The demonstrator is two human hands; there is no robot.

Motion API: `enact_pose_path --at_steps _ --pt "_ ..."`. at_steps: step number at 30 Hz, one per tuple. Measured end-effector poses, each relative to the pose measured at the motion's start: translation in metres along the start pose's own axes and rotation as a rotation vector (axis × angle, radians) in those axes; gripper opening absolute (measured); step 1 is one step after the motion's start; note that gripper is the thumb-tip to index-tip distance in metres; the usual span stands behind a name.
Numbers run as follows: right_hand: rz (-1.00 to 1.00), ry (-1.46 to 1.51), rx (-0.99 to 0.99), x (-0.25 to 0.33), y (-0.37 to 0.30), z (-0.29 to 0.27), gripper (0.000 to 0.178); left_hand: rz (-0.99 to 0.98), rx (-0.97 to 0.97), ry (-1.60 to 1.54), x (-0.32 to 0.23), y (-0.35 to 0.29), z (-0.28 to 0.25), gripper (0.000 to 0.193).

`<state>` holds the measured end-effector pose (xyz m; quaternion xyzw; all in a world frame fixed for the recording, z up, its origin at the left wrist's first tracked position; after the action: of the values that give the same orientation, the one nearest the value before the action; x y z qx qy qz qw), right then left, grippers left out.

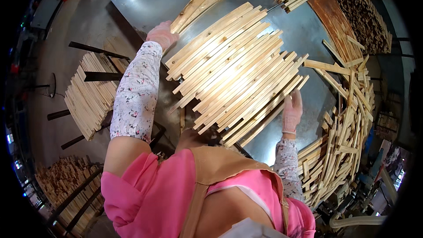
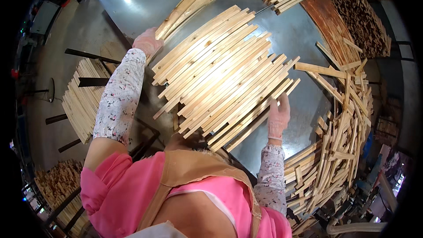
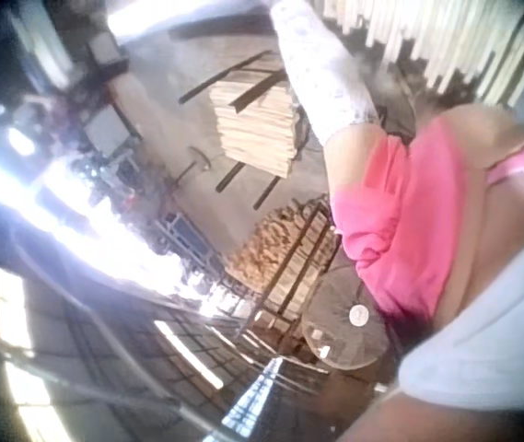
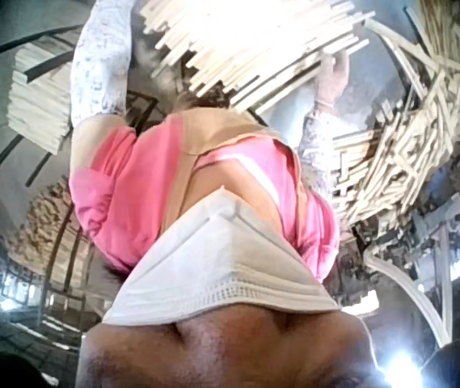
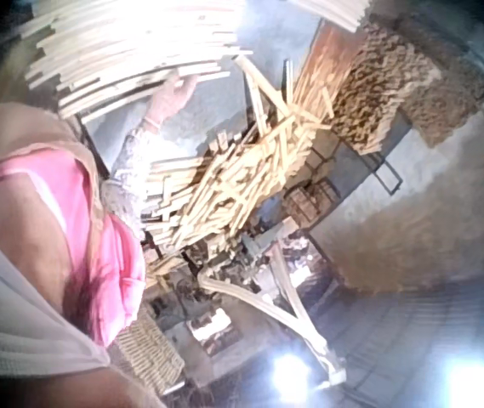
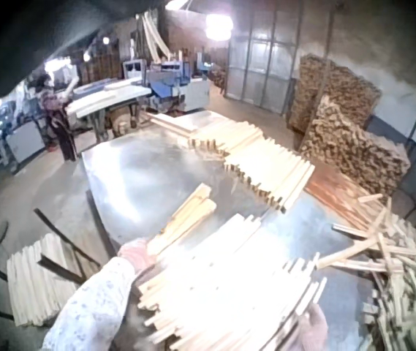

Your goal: The person sorts thin wooden strips on a metal table, picking them up from a disorganized pile and arranging them into neat stacks. The person repeatedly gathers strips, aligns them, and places them into organized piles on the left side of the table.

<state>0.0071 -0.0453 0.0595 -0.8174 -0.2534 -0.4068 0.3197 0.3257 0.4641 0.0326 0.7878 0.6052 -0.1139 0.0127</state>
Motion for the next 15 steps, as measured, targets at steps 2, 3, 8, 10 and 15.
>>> enact_pose_path --at_steps 2,3,8,10,15 --pt "0.116 -0.052 -0.2 -0.085 0.006 -0.031 0.062 -0.008 0.196 -0.105 -0.016 0.018 -0.003 0.076" --pt "0.174 -0.083 -0.27 -0.113 0.003 -0.04 0.062 0.001 0.211 -0.086 -0.015 0.016 -0.005 0.077" --pt "0.32 -0.244 -0.188 -0.135 -0.002 -0.021 0.076 0.149 0.0 0.025 -0.017 0.008 -0.021 0.078" --pt "0.334 -0.185 -0.153 -0.128 0.006 -0.003 0.081 0.356 -0.273 0.066 -0.036 0.001 -0.037 0.079" --pt "0.362 -0.256 -0.152 -0.078 0.022 0.049 0.078 0.442 0.095 -0.246 -0.11 -0.039 0.033 0.084"
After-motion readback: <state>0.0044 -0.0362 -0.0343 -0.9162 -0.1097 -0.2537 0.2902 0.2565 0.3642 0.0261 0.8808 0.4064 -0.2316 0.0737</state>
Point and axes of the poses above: each hand's wrist, its own y-axis towards the middle knuckle, its own z-axis out of the palm, x = y × z, the point moved 5 cm from there along y, towards the middle knuckle, and after that the axes turned 11 degrees about z, right-handed, at the moved point
